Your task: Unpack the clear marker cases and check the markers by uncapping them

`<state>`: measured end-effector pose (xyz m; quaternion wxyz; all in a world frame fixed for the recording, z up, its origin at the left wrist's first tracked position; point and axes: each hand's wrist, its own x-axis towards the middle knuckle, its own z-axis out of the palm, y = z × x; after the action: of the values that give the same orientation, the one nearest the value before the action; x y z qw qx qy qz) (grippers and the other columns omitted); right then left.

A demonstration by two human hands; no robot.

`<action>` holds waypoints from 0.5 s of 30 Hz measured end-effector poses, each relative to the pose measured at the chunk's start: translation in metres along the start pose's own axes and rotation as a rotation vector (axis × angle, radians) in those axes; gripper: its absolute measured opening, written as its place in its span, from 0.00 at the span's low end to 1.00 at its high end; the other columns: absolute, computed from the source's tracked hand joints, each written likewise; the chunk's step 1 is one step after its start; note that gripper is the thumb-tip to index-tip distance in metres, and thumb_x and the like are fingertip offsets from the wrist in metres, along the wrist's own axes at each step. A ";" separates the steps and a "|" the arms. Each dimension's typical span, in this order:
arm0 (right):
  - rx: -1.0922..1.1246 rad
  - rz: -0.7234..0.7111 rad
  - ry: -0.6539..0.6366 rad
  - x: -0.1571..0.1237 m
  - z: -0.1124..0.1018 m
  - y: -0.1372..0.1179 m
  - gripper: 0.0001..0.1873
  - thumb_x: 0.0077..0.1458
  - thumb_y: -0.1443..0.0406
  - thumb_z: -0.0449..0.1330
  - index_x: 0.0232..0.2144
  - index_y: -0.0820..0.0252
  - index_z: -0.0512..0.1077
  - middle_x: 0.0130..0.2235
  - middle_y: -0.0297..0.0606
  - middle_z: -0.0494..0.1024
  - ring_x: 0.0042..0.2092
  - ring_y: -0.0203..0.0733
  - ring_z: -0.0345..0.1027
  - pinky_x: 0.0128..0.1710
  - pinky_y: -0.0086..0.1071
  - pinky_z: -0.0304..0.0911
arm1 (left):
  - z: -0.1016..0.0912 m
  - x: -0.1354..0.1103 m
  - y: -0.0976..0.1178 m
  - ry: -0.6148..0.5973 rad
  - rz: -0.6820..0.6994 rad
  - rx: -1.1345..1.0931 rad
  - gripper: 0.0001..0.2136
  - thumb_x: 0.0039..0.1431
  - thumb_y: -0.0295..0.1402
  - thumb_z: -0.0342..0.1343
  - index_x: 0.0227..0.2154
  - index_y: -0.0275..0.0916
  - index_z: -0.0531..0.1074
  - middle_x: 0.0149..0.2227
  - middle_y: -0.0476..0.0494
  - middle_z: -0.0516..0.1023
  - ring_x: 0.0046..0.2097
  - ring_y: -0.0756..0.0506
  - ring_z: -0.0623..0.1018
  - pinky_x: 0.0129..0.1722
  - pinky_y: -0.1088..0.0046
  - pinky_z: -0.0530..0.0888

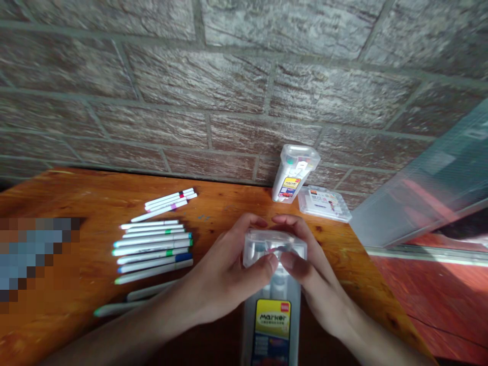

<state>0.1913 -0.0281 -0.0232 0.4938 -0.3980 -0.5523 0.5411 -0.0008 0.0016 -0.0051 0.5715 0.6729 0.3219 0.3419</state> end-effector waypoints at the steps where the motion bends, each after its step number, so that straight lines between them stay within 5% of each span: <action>1: -0.002 -0.007 -0.001 0.000 0.000 0.000 0.25 0.65 0.50 0.65 0.58 0.48 0.65 0.49 0.37 0.76 0.46 0.43 0.72 0.45 0.38 0.72 | -0.001 0.000 0.001 -0.008 0.001 0.006 0.19 0.68 0.43 0.59 0.55 0.39 0.67 0.48 0.40 0.80 0.45 0.41 0.80 0.44 0.64 0.75; 15: 0.054 -0.016 -0.086 -0.002 0.000 -0.006 0.27 0.63 0.57 0.65 0.60 0.50 0.60 0.52 0.40 0.76 0.47 0.43 0.74 0.45 0.38 0.73 | -0.005 0.000 0.004 -0.105 -0.023 -0.155 0.20 0.65 0.41 0.61 0.54 0.39 0.64 0.47 0.40 0.79 0.45 0.42 0.78 0.43 0.66 0.73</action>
<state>0.1928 -0.0310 -0.0174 0.4844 -0.3564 -0.5613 0.5687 -0.0046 0.0034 -0.0009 0.6417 0.6401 0.2718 0.3234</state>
